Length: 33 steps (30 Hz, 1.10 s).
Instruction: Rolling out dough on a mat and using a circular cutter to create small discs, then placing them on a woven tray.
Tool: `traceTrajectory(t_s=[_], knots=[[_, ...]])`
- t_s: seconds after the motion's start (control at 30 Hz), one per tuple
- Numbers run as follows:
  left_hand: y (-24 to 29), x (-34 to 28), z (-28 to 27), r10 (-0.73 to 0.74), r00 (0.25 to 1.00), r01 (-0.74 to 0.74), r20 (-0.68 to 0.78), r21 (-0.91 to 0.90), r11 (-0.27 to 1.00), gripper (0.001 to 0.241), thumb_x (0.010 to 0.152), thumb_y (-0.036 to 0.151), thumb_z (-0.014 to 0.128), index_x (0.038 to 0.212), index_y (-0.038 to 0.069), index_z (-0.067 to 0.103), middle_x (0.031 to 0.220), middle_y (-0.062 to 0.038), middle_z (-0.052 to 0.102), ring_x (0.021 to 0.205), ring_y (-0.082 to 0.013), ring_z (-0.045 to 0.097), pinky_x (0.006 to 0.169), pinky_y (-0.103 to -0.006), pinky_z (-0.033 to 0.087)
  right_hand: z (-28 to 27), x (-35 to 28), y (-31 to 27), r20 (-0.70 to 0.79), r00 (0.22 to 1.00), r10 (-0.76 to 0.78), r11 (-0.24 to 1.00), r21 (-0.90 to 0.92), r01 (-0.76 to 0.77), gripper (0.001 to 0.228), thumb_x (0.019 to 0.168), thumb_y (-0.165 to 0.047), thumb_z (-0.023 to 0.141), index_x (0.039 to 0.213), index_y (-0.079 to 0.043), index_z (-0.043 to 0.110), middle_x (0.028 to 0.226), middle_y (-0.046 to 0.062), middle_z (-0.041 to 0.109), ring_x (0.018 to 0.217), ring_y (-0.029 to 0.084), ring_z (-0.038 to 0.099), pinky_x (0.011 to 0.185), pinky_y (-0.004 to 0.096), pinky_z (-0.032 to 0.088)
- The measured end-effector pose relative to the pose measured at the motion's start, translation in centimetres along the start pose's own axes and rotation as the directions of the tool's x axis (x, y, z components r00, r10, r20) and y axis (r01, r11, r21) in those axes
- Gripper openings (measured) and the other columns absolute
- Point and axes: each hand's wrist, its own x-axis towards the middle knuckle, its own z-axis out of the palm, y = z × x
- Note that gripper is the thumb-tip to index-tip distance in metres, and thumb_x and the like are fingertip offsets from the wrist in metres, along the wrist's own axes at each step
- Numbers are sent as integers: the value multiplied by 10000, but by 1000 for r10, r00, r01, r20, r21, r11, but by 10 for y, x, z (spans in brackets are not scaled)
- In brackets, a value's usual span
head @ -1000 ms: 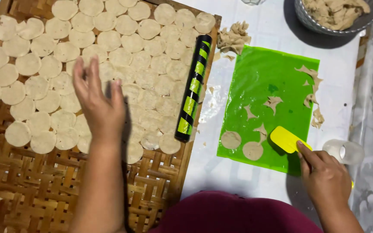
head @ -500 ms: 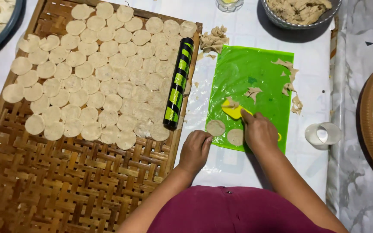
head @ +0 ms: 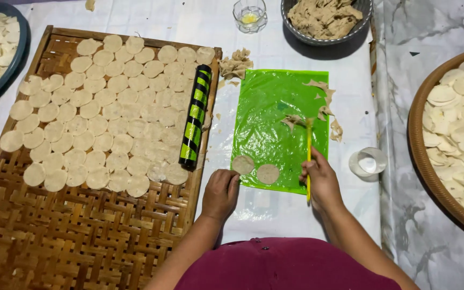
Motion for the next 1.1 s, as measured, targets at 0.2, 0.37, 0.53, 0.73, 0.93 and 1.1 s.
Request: traceTrajectory(t_s=[0.2,0.37,0.53,0.73,0.93,1.1], knots=[[4,0,-1,-17,1000,16,11,31,999,173,1058,242,534,1007,137,662,852,-48,615,881,-275,678,793,-386,555,-3,-31,0,-231,973,1,924,372,87,558,1092,-3,290,1612,27,90,1129,94,377,981,146,389,941,373,546],[4,-1,1,-25,1000,24,3,63,998,163,1052,232,542,998,133,660,842,-54,616,870,-283,677,779,-396,556,-3,30,8,-113,993,-45,953,292,77,528,1100,-23,309,1605,39,170,1100,96,444,967,145,442,916,382,587],[4,1,3,-28,1000,29,-6,79,996,149,1040,234,550,996,140,655,839,-50,606,860,-274,672,773,-390,557,1,48,-14,-125,985,-118,974,177,139,515,1097,-18,304,1598,38,197,1092,100,474,947,134,478,881,341,623],[1,-1,6,-16,1000,19,-25,117,993,138,1033,239,558,995,137,642,833,-51,591,856,-280,668,763,-392,557,9,84,-22,-35,985,-169,985,17,169,505,1103,-26,341,1600,9,258,1049,125,496,860,141,515,778,329,626],[-1,0,9,-13,999,17,-32,133,991,122,1017,239,572,997,136,636,843,-55,590,846,-278,662,769,-386,555,10,133,-19,-109,985,-134,988,62,141,505,1085,-39,393,1573,43,295,962,44,521,753,71,493,665,273,637],[-2,-1,8,-4,999,9,-42,126,992,121,1013,225,596,984,115,635,830,-74,587,829,-293,661,748,-397,554,-1,97,-1,199,912,-359,769,-490,410,527,1050,43,437,1561,-70,489,1154,248,573,1031,376,639,867,529,553]])
